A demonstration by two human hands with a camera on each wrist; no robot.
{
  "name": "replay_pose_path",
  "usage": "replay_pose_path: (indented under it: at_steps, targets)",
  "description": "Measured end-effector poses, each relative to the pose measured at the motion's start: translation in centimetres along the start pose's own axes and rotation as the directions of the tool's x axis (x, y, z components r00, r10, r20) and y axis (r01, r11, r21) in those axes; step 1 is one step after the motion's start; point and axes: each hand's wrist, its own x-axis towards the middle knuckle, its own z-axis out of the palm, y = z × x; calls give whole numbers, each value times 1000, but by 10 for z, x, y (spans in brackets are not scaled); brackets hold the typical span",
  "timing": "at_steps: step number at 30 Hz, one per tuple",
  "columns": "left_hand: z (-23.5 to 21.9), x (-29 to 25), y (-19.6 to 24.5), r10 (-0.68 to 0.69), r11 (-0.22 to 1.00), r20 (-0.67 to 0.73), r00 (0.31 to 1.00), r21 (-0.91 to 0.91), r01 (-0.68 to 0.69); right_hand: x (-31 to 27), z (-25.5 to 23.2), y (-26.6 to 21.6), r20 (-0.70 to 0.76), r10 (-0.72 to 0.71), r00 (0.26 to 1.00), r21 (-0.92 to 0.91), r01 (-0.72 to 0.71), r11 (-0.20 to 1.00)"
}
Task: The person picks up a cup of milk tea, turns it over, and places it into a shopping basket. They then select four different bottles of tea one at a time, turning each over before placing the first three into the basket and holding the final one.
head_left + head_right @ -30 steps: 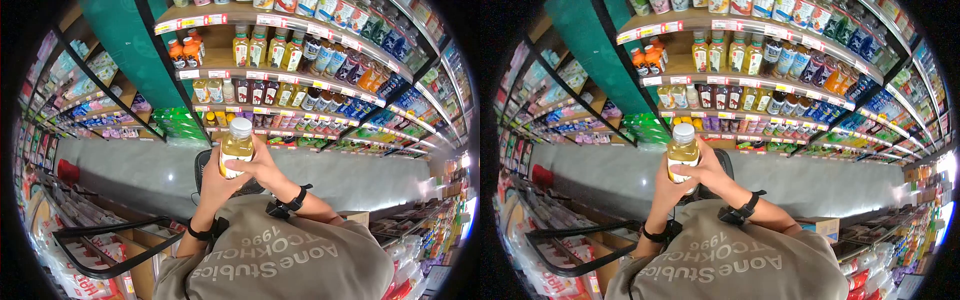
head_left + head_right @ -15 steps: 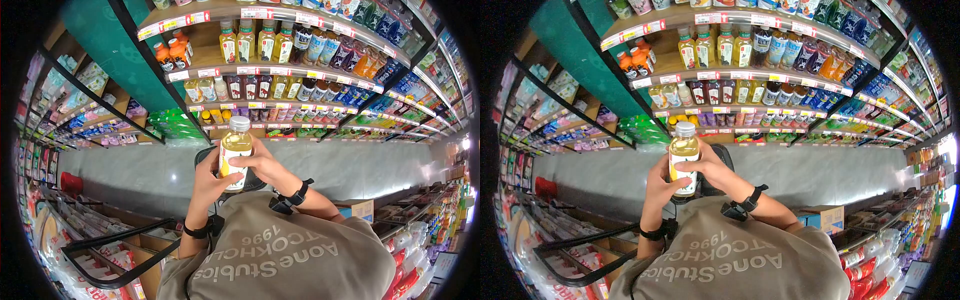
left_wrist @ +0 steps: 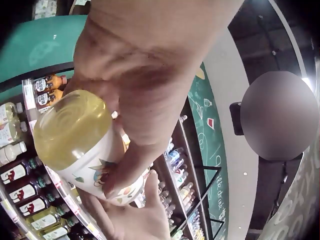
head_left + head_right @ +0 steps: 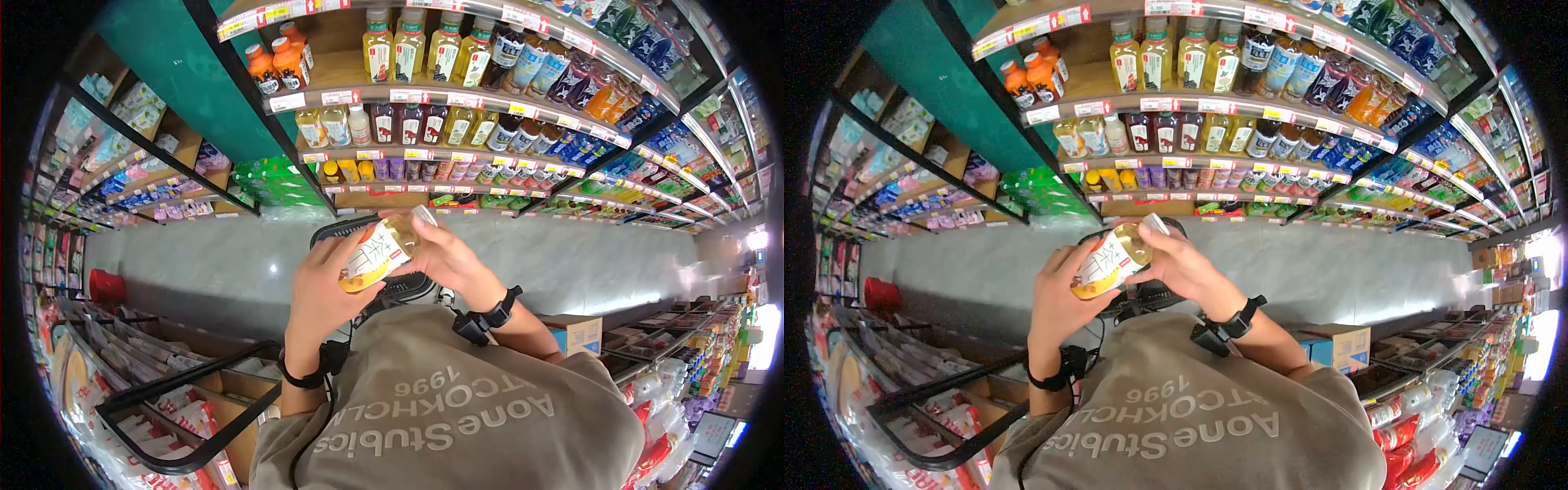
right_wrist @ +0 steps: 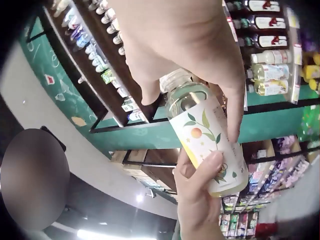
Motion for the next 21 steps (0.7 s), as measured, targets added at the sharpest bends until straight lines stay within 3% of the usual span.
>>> replay_pose_path:
  at_steps: [2, 4, 5, 8, 12, 13, 16, 17, 21]
  targets:
    - [0, -2, 0, -83, 994, 45, 996, -63, 86, 3, -2, 3, -98, -20, 995, -34, 17, 999]
    - [15, -7, -26, -162, 915, 70, 984, -363, 176, 8, -5, 6, -185, -45, 982, -29, 40, 999]
    - [19, -10, -38, -199, 839, 86, 976, -501, 215, 13, -7, 3, -123, -45, 991, -3, 45, 999]
    - [18, -12, -58, -356, 468, 356, 864, -733, 494, 26, -8, -5, -89, -109, 990, -91, 101, 991]
    - [16, -15, -84, -291, 580, 297, 909, -701, 415, 49, 0, -9, -44, -66, 997, -74, 62, 995]
    - [13, -13, -91, -266, 674, 257, 929, -640, 370, 56, 0, -3, -54, -70, 996, -46, 67, 997]
    - [9, -5, -85, -469, 510, 198, 861, -735, 447, 79, -3, 20, -75, -35, 997, 38, 38, 999]
    - [12, -2, -88, -523, 479, 242, 817, -710, 517, 84, -3, 28, -81, 8, 997, 71, -2, 997]
    - [40, -2, -124, -498, 547, 436, 750, -513, 661, 100, -44, 61, -147, 237, 960, 117, -221, 968]
